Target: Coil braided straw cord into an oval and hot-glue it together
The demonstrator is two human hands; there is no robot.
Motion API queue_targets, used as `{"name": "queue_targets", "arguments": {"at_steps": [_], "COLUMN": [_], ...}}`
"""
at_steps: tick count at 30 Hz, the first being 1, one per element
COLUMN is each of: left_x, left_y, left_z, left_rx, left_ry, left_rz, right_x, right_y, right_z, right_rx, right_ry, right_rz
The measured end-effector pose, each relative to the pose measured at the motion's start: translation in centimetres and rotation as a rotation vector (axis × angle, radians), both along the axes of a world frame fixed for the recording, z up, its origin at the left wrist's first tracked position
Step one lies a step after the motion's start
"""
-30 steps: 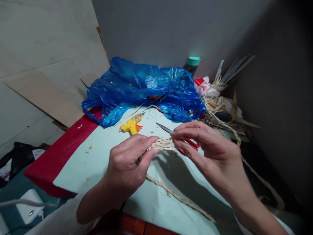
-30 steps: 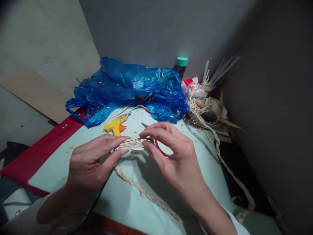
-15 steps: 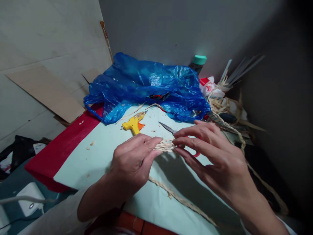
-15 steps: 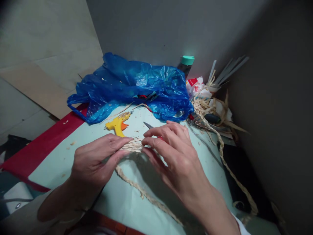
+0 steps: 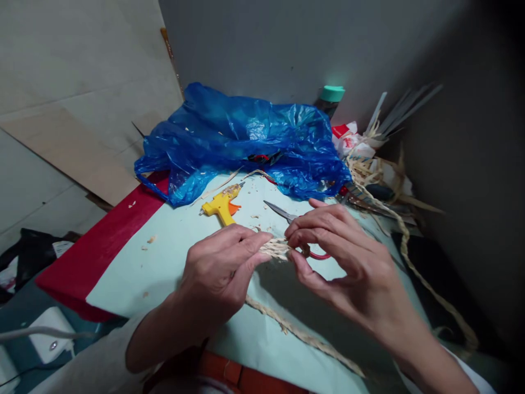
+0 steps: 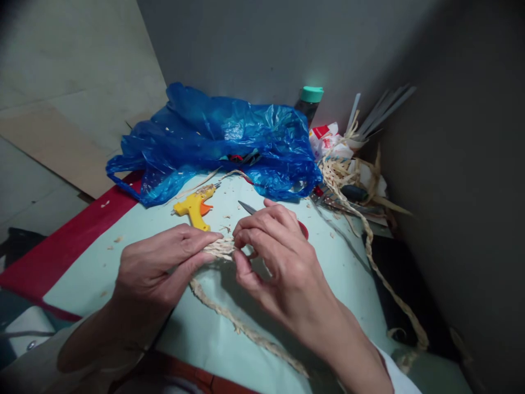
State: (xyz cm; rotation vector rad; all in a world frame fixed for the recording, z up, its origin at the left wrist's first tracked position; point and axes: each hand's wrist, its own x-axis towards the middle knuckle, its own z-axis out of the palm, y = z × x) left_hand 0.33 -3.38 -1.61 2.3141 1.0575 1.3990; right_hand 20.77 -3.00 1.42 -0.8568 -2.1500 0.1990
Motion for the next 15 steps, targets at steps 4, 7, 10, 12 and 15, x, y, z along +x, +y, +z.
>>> {"name": "queue_targets", "arguments": {"at_steps": [4,7,10,12,15], "left_x": [0.0,-0.2,-0.3,-0.3,-0.1], "left_y": [-0.1,0.1,0.2,0.3,0.3], "left_z": [0.1,0.0,0.0,0.0,0.1], "left_rx": [-0.039,-0.017,0.004,0.009,0.009], "left_ry": [-0.004,0.002,-0.012,-0.023,-0.03], "left_rz": [-0.014,-0.014,-0.001,-0.008,-0.015], "right_x": [-0.6,-0.5,0.1,0.6,0.9], "right_y": [0.1,0.1,0.0,-0.1,-0.4], "right_z": [-0.5,-0.4,0.0,0.2,0.4], "right_rx": [-0.028,-0.045,-0.093,-0.177,-0.281], "right_ry": [0.048,0.054,0.033,-0.007,-0.087], "right_rz": [-0.009,-0.008,-0.01,-0.017,-0.001]}}
